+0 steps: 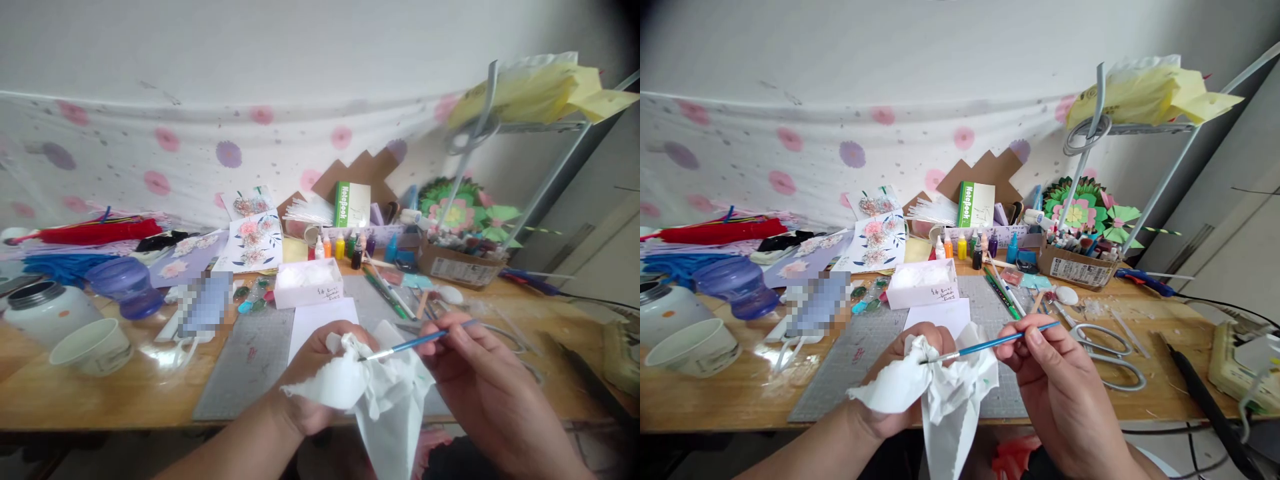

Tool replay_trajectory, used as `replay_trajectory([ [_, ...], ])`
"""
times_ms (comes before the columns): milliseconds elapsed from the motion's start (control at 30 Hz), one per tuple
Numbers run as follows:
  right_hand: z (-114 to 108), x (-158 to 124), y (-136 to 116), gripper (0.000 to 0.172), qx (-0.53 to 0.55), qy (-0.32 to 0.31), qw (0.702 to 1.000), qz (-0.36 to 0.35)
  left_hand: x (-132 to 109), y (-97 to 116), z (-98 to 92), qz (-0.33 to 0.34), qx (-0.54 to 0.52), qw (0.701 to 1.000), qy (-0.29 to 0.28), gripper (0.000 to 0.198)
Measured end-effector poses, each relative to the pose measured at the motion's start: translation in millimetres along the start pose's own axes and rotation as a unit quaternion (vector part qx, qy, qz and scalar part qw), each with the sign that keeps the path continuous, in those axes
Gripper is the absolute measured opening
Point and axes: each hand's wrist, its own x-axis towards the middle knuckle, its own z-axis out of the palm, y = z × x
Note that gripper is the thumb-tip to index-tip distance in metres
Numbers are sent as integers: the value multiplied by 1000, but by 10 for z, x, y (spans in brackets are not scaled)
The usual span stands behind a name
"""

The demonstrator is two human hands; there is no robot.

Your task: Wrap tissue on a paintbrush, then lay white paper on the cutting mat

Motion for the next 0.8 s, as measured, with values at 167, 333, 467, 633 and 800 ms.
replay_trajectory([
  [167,-51,-45,-98,13,-43,49,993,-98,40,27,-43,-5,14,999,48,17],
  [333,-49,-76,-89,11,-119,44,978,-164,47,34,-50,-19,70,993,92,25],
  [467,-33,-93,-72,6,-190,37,959,-209,33,11,-17,-44,95,988,112,27],
  [633,-138,-135,-41,7,-288,54,922,-253,12,9,-17,-47,65,987,138,27],
  [800,-172,-196,-1,12,-319,74,901,-286,10,32,-29,-48,54,991,111,32],
])
